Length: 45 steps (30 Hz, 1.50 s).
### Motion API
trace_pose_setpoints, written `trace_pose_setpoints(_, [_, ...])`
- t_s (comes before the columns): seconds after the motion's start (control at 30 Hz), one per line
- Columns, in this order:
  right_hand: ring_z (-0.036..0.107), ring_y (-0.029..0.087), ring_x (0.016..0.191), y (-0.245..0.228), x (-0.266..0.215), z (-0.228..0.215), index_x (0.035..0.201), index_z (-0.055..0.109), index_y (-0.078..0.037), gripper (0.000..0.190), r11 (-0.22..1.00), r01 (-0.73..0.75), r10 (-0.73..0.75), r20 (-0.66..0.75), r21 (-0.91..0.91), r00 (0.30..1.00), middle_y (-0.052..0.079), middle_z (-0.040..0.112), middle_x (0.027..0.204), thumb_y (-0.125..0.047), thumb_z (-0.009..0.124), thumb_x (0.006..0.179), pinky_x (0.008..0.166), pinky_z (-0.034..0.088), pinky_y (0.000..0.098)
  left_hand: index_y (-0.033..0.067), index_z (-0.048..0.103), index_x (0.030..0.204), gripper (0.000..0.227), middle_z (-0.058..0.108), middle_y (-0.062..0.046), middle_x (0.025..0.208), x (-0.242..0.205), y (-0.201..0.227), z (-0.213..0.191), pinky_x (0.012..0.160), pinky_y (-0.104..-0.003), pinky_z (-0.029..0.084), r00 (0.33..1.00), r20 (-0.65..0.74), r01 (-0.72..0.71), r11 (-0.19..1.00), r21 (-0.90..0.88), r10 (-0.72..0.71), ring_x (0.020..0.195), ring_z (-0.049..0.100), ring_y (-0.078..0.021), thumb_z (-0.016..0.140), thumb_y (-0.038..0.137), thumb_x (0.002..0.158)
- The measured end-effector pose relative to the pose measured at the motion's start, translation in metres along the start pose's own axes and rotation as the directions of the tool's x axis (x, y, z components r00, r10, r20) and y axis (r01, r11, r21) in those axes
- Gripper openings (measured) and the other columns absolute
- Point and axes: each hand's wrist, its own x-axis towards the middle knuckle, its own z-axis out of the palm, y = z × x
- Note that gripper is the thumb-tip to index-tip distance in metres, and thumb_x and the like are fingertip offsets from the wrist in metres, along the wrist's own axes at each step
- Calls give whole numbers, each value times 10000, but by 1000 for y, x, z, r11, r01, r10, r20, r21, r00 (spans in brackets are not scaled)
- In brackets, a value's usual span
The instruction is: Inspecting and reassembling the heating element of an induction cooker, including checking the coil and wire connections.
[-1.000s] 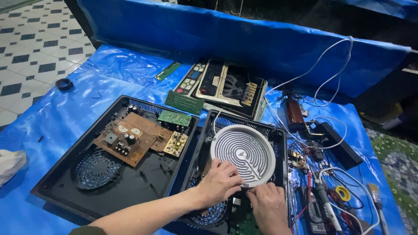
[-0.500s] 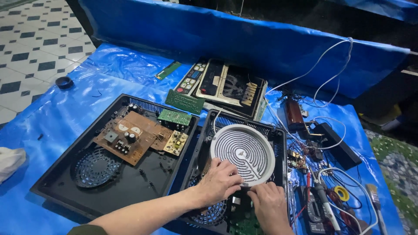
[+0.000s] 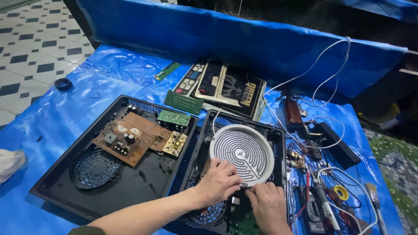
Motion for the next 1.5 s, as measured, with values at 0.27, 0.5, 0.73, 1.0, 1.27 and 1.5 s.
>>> trace_pose_setpoints(0.27, [586, 156, 741, 0, 1, 1, 753, 706, -151, 104, 1000, 5, -4, 29, -20, 1000, -22, 681, 737, -215, 785, 774, 754, 445, 327, 121, 721, 947, 111, 575, -39, 954, 1, 2, -3, 904, -428, 306, 1000, 23, 13, 1000, 2, -13, 929, 488, -220, 752, 179, 858])
trace_pose_setpoints(0.5, [582, 195, 754, -7, 1, -7, 779, 683, -147, 130, 999, 48, -47, -37, 9, 998, -16, 663, 768, -224, 787, 781, 761, 439, 364, 140, 719, 956, 146, 580, -23, 972, 5, 5, -8, 891, -403, 316, 1000, 22, 15, 999, 45, -16, 929, 506, -209, 752, 195, 824])
trace_pose_setpoints(0.73, [553, 230, 766, -15, 2, -12, 804, 653, -121, 121, 999, 45, -44, -39, 28, 998, 32, 650, 813, -187, 755, 811, 777, 417, 379, 143, 733, 977, 184, 606, -15, 988, 9, 7, -9, 895, -402, 318, 999, 31, 14, 999, 31, -15, 932, 525, -195, 761, 180, 800])
trace_pose_setpoints(1.0, [643, 185, 820, 1, 17, -88, 932, 779, -93, 141, 966, -69, 62, 37, 249, 997, 39, 739, 901, -195, 761, 836, 771, 507, 338, 143, 735, 1011, 217, 608, -7, 1003, 8, 5, -8, 885, -400, 332, 999, 40, 5, 999, 37, -6, 941, 528, -188, 767, 191, 802])
trace_pose_setpoints(1.27, [664, 234, 686, 61, 27, -130, 1000, 781, -59, 182, 866, -472, 482, -23, 164, 876, 78, 770, 868, -168, 740, 860, 670, 522, 347, 141, 745, 1043, 211, 603, -14, 996, 4, -1, -5, 890, -402, 317, 996, 89, 20, 999, 27, -22, 930, 514, -186, 755, 210, 844])
trace_pose_setpoints(1.5, [637, 215, 600, 73, 35, -116, 1005, 790, -29, 214, 751, -646, 620, 194, 132, 760, 94, 746, 710, -186, 710, 883, 624, 515, 330, 145, 750, 1097, 283, 625, -18, 1021, 5, 1, -9, 900, -397, 326, 994, 111, 20, 1000, 22, -23, 947, 542, -189, 759, 213, 822])
